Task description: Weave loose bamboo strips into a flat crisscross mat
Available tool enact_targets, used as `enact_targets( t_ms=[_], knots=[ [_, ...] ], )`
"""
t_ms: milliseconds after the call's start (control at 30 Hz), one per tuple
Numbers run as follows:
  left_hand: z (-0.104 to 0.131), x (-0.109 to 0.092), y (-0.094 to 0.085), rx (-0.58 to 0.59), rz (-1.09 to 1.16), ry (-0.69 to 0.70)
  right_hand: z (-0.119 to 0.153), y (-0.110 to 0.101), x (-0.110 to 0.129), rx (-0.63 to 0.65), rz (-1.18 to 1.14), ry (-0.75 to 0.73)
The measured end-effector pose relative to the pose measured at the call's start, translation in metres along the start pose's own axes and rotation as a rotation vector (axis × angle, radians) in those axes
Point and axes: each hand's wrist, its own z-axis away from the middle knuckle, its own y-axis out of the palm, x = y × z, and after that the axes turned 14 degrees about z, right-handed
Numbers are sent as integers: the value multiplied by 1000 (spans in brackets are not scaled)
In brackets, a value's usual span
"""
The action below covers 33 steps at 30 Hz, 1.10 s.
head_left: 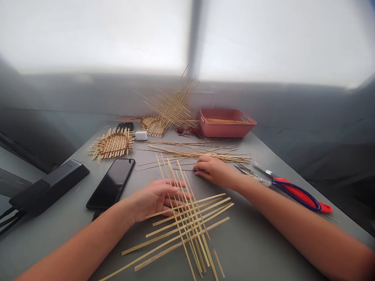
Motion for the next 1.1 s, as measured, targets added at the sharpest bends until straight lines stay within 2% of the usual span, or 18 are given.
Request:
enact_targets(
  t_ms=[200, 267, 433, 600, 700, 867, 1100],
  knots=[
    [3, 0, 3, -18, -11, 14, -2, 10, 8, 7, 8, 97],
    [4, 0, 2, -31, -27, 33, 2, 2, 7, 14, -8, 139],
    [1, 0, -3, -98, -62, 96, 11, -35, 6, 71, -96, 202],
    [-4, 1, -6, -141, -99, 185, 14, -52, 8, 245, -252, 155],
    [-4, 3, -6, -112, -134, 219, 13, -55, 9, 333, -302, 115],
    [-1, 4, -4, -59, -206, 190, 11, -54, 12, 431, -470, 195],
    [0, 3, -3, -62, -265, 205, 9, -52, 21, 366, -638, 280]
  ],
)
